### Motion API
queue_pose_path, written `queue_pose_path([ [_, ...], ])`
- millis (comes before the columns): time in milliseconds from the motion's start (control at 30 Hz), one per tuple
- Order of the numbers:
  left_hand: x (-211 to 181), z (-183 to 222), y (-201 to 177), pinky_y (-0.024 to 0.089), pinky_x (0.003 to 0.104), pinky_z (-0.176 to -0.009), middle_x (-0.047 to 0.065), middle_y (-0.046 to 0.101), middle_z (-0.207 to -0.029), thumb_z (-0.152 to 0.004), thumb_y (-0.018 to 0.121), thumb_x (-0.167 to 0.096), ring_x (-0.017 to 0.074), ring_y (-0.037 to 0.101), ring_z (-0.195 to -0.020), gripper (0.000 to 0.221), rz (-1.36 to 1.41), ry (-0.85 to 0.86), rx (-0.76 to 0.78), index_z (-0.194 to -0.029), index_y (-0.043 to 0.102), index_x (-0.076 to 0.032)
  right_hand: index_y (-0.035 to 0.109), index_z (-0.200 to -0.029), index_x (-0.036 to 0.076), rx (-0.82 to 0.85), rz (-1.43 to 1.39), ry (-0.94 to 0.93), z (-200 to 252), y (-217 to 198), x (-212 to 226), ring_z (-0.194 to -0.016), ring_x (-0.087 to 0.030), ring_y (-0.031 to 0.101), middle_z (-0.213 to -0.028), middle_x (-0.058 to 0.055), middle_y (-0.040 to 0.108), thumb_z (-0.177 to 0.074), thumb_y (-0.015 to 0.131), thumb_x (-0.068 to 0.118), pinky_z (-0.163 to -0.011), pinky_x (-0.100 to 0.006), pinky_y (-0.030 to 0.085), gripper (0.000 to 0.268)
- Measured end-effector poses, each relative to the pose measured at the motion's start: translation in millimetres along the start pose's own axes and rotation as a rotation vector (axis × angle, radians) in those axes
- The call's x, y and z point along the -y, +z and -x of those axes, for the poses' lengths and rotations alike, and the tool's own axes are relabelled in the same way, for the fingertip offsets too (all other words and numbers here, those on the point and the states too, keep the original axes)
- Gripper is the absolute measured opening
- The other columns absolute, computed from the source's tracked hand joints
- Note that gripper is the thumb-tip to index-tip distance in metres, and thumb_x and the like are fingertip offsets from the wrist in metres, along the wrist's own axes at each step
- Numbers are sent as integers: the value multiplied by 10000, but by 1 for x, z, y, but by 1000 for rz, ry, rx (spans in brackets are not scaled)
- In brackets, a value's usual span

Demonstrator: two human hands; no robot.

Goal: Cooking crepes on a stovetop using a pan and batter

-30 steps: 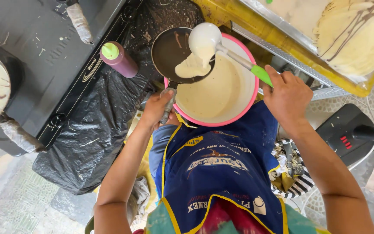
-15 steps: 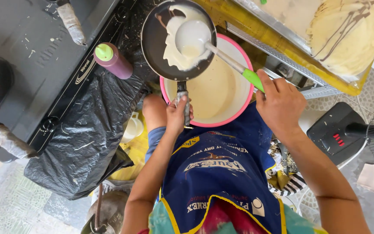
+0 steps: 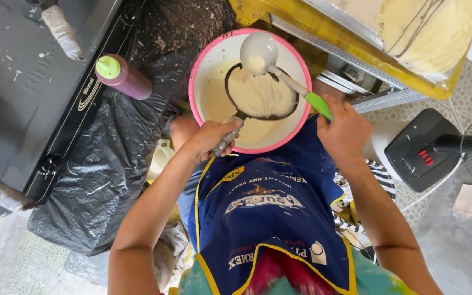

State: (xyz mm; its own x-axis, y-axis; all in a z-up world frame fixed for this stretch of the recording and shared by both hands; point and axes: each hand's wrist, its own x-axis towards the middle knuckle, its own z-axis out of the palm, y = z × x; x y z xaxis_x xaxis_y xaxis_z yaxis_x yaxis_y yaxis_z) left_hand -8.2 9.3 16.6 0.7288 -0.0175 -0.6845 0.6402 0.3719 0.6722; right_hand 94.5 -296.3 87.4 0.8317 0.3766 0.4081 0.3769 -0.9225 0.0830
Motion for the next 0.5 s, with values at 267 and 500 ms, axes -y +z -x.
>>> queue_pose_path([
  [267,14,37,11,537,344,-323,208,628,-576,-917,773,-273,253,637,-374,371,-120,86,-27,-893,642,73,748,-1257,385,72,-72,144,20,24,-21,-744,-280,738,-864,4,679,-825,716,395,-675,-425,598,433],
  [500,47,28,0,531,331,-320,188,626,-569,-928,789,-261,236,627,-365,362,49,159,-28,-861,631,57,803,-1226,388,-62,55,121,32,-7,-39,-717,-180,726,-855,69,672,-811,784,365,-679,-278,576,416],
])
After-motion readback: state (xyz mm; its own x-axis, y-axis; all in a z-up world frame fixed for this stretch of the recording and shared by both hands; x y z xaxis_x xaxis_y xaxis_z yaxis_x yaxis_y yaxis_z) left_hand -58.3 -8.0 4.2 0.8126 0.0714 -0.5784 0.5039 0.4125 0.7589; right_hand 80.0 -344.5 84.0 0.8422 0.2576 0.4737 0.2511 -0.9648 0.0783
